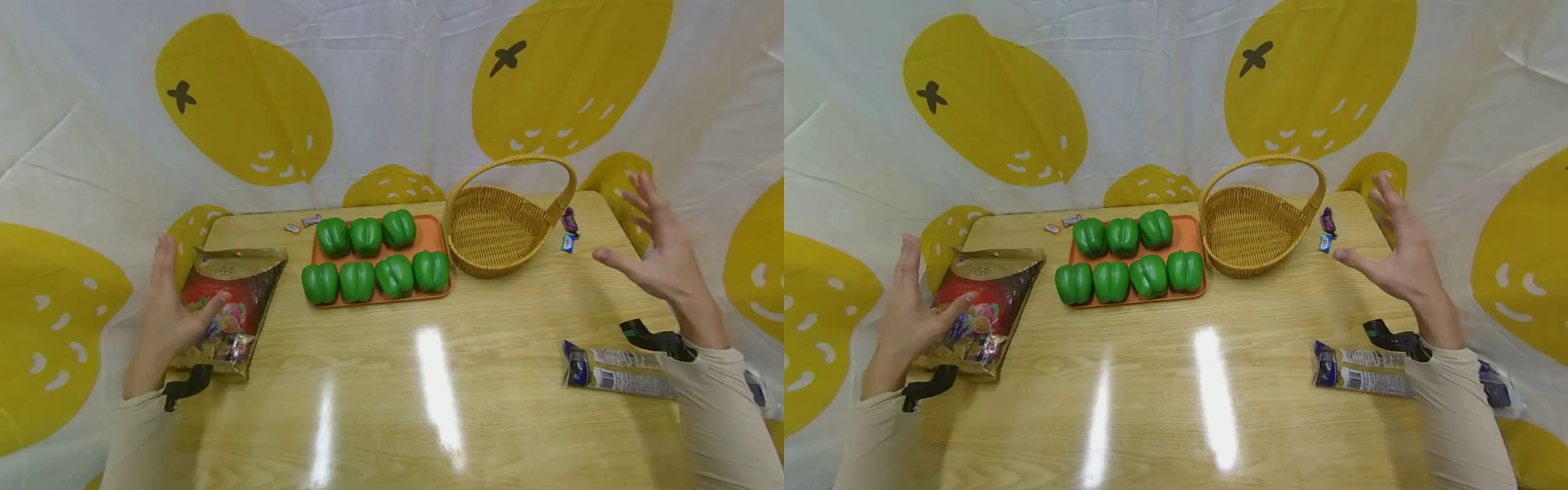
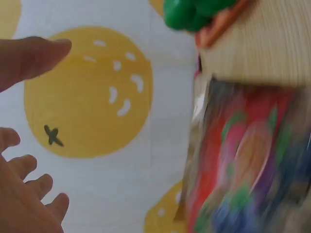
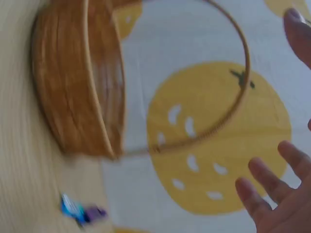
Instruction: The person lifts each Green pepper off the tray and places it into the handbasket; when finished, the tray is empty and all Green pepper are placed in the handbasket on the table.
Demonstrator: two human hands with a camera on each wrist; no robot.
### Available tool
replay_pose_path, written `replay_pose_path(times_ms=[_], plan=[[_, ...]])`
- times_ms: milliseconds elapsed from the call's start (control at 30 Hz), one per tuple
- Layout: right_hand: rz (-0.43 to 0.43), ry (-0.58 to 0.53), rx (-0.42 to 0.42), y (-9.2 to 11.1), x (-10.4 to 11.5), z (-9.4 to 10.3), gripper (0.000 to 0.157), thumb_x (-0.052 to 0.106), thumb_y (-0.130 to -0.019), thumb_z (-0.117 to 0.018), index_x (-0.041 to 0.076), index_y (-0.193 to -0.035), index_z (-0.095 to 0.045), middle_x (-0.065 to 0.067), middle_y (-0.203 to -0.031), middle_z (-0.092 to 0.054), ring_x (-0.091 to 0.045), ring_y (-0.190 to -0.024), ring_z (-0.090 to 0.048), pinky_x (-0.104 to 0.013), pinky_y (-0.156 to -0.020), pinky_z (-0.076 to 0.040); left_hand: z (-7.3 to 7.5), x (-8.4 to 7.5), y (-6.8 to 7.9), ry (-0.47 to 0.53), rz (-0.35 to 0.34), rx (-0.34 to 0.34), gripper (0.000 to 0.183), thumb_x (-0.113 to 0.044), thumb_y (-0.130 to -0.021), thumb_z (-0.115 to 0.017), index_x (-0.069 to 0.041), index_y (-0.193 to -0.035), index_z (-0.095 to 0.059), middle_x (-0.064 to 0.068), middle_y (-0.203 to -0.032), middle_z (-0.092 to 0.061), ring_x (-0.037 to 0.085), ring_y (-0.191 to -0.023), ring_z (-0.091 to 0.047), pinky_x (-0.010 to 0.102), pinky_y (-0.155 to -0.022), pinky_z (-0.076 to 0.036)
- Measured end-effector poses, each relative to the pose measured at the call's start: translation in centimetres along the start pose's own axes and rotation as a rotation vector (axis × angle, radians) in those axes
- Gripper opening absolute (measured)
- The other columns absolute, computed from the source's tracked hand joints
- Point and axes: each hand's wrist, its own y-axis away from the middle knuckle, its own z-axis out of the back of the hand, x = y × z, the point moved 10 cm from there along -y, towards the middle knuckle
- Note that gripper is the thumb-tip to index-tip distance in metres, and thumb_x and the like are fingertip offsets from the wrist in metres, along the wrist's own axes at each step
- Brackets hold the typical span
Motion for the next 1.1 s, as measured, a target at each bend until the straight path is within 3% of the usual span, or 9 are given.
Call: replay_pose_path(times_ms=[167, 267, 333, 500, 633, 767, 867, 967, 1100], plan=[[0.196, -0.694, 0.091, -0.4, 1.7, -5.0, 0.117, -0.021, -0.058, -0.085, -0.005, -0.154, -0.021, -0.029, -0.157, -0.024, -0.039, -0.140, -0.036, -0.032, -0.110, -0.040, -4.2, -0.2, 1.1, 0.400, 0.137, -0.053, 0.112, 0.012, -0.075, -0.078, -0.025, -0.159, -0.015, 0.000, -0.165, -0.016, 0.020, -0.151, -0.015, 0.028, -0.119, -0.026], [0.219, -0.885, 0.168, -0.6, 2.1, -8.6, 0.116, -0.024, -0.056, -0.083, -0.015, -0.151, -0.016, -0.035, -0.154, -0.023, -0.045, -0.137, -0.036, -0.039, -0.111, -0.040, -7.5, -0.9, 1.9, 0.607, 0.176, -0.052, 0.102, 0.020, -0.078, -0.070, -0.017, -0.159, -0.019, 0.006, -0.163, -0.020, 0.027, -0.149, -0.021, 0.028, -0.116, -0.032], [0.196, -0.905, 0.211, -0.6, 2.2, -11.1, 0.116, -0.027, -0.055, -0.082, -0.018, -0.149, -0.015, -0.037, -0.153, -0.023, -0.048, -0.136, -0.037, -0.041, -0.110, -0.041, -9.6, -1.2, 2.4, 0.680, 0.187, -0.053, 0.098, 0.021, -0.079, -0.068, -0.012, -0.158, -0.020, 0.011, -0.162, -0.022, 0.033, -0.147, -0.023, 0.035, -0.119, -0.026], [0.108, -0.700, 0.294, -0.7, 2.2, -17.3, 0.112, -0.026, -0.053, -0.083, -0.010, -0.150, -0.029, -0.032, -0.151, -0.032, -0.048, -0.123, -0.049, -0.036, -0.095, -0.052, -13.9, -0.7, 3.5, 0.743, 0.263, -0.072, 0.095, 0.024, -0.077, -0.066, -0.002, -0.156, -0.019, 0.022, -0.158, -0.026, 0.041, -0.145, -0.025, 0.044, -0.121, -0.022], [0.052, -0.579, 0.368, -0.8, 2.0, -21.8, 0.110, -0.020, -0.055, -0.086, -0.001, -0.151, -0.035, -0.023, -0.152, -0.038, -0.035, -0.095, -0.061, -0.031, -0.069, -0.056, -16.6, -0.4, 4.1, 0.827, 0.339, -0.038, 0.096, 0.029, -0.076, -0.061, 0.002, -0.156, -0.014, 0.026, -0.158, -0.022, 0.042, -0.145, -0.025, 0.045, -0.121, -0.022], [-0.012, -0.477, 0.399, -1.0, 1.5, -24.6, 0.105, -0.003, -0.060, -0.092, 0.009, -0.151, -0.042, -0.018, -0.098, -0.068, -0.022, -0.056, -0.056, -0.028, -0.042, -0.045, -17.9, -1.1, 4.0, 0.840, 0.357, 0.009, 0.094, 0.028, -0.076, -0.059, 0.006, -0.155, -0.012, 0.028, -0.157, -0.022, 0.043, -0.142, -0.028, 0.048, -0.118, -0.028], [-0.020, -0.336, 0.399, -1.1, 1.4, -25.7, 0.101, 0.016, -0.061, -0.096, 0.021, -0.149, -0.046, -0.009, -0.053, -0.053, -0.016, -0.037, -0.046, -0.026, -0.034, -0.037, -17.8, -1.6, 3.8, 0.804, 0.363, 0.016, 0.093, 0.027, -0.076, -0.061, 0.008, -0.154, -0.014, 0.026, -0.156, -0.026, 0.041, -0.138, -0.035, 0.051, -0.112, -0.034], [0.030, -0.170, 0.372, -1.4, 1.7, -26.1, 0.100, 0.029, -0.060, -0.096, 0.026, -0.147, -0.047, -0.008, -0.080, -0.070, -0.014, -0.041, -0.052, -0.028, -0.039, -0.045, -17.8, -1.6, 3.7, 0.744, 0.392, 0.048, 0.092, 0.024, -0.076, -0.063, 0.008, -0.154, -0.016, 0.024, -0.155, -0.030, 0.038, -0.133, -0.040, 0.052, -0.107, -0.038], [0.117, 0.042, 0.329, -1.5, 2.1, -26.5, 0.105, 0.030, -0.054, -0.099, 0.018, -0.146, -0.049, -0.010, -0.138, -0.058, -0.022, -0.091, -0.068, -0.040, -0.077, -0.057, -18.1, -1.6, 3.5, 0.637, 0.417, 0.114, 0.090, 0.017, -0.078, -0.068, 0.008, -0.153, -0.020, 0.026, -0.148, -0.039, 0.037, -0.124, -0.048, 0.052, -0.101, -0.043]])
